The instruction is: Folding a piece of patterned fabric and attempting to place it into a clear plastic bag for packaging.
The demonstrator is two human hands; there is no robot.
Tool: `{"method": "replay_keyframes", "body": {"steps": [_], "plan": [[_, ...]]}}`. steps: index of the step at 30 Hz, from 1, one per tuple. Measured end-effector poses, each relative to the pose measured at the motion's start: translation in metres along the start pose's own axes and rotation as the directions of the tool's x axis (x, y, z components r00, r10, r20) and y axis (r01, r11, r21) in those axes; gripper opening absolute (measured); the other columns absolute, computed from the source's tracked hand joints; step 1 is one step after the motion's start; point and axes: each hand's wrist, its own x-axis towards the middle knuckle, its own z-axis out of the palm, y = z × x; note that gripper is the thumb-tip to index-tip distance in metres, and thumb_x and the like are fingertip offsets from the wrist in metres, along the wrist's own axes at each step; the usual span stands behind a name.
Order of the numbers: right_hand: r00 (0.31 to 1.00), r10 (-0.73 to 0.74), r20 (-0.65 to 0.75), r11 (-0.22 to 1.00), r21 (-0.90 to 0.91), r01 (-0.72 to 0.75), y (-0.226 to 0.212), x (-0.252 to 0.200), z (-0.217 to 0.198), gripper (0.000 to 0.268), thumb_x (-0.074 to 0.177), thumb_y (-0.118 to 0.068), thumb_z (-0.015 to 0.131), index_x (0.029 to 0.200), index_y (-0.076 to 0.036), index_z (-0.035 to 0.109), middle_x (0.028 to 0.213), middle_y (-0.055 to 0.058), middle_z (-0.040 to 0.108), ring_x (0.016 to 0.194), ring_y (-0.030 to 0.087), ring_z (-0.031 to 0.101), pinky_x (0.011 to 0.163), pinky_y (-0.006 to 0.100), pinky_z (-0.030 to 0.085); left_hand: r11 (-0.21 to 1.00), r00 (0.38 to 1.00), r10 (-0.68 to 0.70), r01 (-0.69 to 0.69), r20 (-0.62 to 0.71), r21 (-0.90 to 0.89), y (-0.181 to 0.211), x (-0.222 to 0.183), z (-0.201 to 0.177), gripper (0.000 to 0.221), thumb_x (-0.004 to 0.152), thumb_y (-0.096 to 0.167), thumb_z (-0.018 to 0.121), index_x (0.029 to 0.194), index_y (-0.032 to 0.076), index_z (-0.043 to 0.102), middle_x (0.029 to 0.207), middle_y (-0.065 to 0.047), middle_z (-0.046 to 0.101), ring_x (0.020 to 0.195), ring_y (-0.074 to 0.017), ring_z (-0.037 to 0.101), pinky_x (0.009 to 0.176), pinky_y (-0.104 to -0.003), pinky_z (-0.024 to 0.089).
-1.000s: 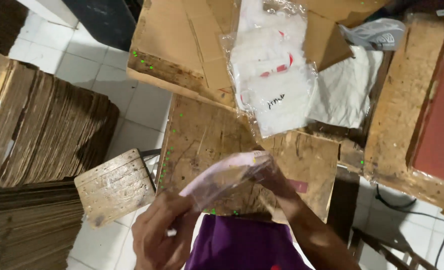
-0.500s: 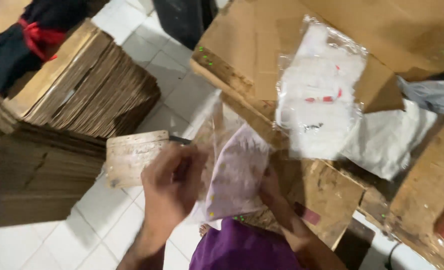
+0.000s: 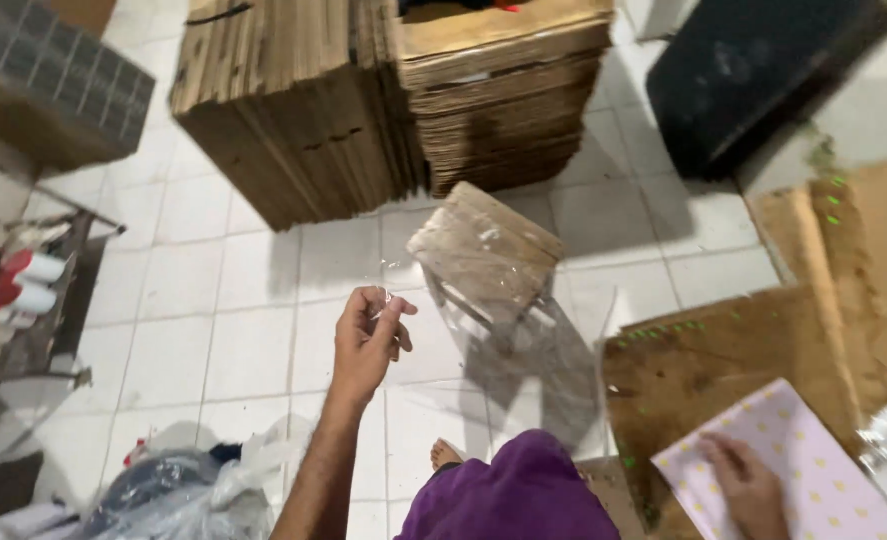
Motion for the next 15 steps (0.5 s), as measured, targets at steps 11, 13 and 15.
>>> {"method": "replay_keyframes", "body": {"steps": [11, 13, 15], "plan": [[0.150, -0.552, 0.820, 0.775, 0.571, -0.272, -0.522, -0.243, 0.254, 0.118, 0.072, -0.039, 0.074, 0.164, -0.021, 0.002, 0.135, 0.027, 0.059, 0.078, 0.033, 0.073, 0.053, 0.044, 0.061, 0.951, 0.856, -0.273, 0.171, -0.440, -0.257, -0.085, -0.083, -0.213, 0.025, 0.099, 0.020, 0.053, 0.121, 0.011, 0.044, 0.113, -0.013, 0.077, 0.052, -0.0174, 0.069, 0.040, -0.024, 0.044], [0.099, -0.389, 0.916, 0.902, 0.400, -0.161, -0.600, -0.307, 0.240, 0.096, 0.084, -0.024, 0.062, 0.164, -0.021, 0.009, 0.139, 0.024, 0.060, 0.083, 0.035, 0.070, 0.066, 0.045, 0.057, 0.927, 0.762, -0.340, 0.172, -0.552, -0.334, -0.094, -0.098, -0.247, 0.023, 0.100, 0.017, 0.052, 0.122, 0.012, 0.046, 0.112, -0.014, 0.077, 0.051, -0.0181, 0.068, 0.040, -0.024, 0.044], [0.084, -0.224, 0.971, 0.974, 0.226, -0.015, -0.639, -0.353, 0.259, 0.077, 0.096, -0.008, 0.051, 0.163, -0.022, 0.016, 0.143, 0.022, 0.060, 0.087, 0.036, 0.068, 0.079, 0.047, 0.054, 0.899, 0.656, -0.403, 0.155, -0.638, -0.410, -0.101, -0.106, -0.280, 0.022, 0.101, 0.014, 0.050, 0.123, 0.013, 0.048, 0.110, -0.014, 0.076, 0.050, -0.0187, 0.067, 0.041, -0.024, 0.045]]}}
